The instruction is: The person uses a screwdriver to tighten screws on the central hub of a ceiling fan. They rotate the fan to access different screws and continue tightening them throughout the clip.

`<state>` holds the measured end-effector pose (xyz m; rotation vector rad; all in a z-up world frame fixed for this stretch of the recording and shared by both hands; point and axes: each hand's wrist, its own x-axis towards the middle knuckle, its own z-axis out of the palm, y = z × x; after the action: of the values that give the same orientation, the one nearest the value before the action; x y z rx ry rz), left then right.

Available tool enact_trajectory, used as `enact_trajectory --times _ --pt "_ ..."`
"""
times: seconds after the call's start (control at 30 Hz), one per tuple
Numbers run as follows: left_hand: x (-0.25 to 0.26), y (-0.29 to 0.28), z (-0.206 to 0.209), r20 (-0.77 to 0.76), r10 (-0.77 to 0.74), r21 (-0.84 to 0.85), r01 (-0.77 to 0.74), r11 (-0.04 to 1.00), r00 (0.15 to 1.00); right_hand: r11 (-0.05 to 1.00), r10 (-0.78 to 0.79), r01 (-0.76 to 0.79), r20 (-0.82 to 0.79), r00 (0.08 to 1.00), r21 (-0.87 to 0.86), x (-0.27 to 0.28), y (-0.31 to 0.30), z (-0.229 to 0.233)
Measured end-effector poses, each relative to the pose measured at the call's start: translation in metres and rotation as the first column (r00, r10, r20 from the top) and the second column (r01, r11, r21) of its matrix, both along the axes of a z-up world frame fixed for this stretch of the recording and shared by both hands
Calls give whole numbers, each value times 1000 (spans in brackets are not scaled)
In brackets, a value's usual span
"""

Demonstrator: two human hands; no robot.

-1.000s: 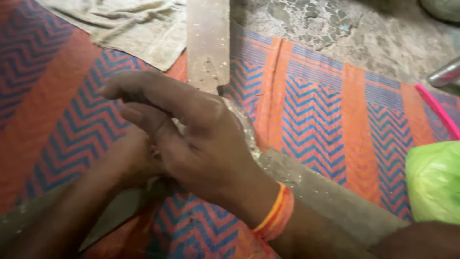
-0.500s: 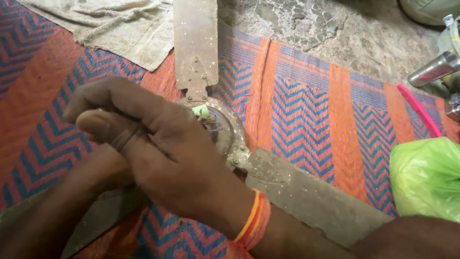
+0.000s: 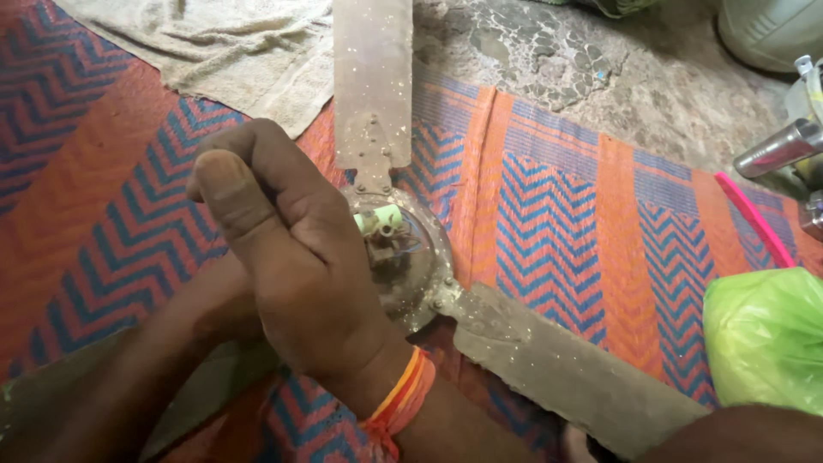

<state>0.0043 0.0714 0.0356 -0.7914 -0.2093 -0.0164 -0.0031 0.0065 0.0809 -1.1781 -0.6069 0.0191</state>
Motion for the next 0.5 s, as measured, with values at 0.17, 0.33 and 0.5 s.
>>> enact_trajectory --times 0.17,0.33,0.5 --pt "2 -32 26 135 108 -321 -60 945 985 998 -5 12 -106 994 62 -1 4 4" --pt "-2 -38 46 165 146 -360 -79 930 975 990 23 -2 -150 988 141 0 9 4" --pt "0 -36 37 196 172 -421 -75 904 965 996 -11 25 -149 989 91 1 13 9"
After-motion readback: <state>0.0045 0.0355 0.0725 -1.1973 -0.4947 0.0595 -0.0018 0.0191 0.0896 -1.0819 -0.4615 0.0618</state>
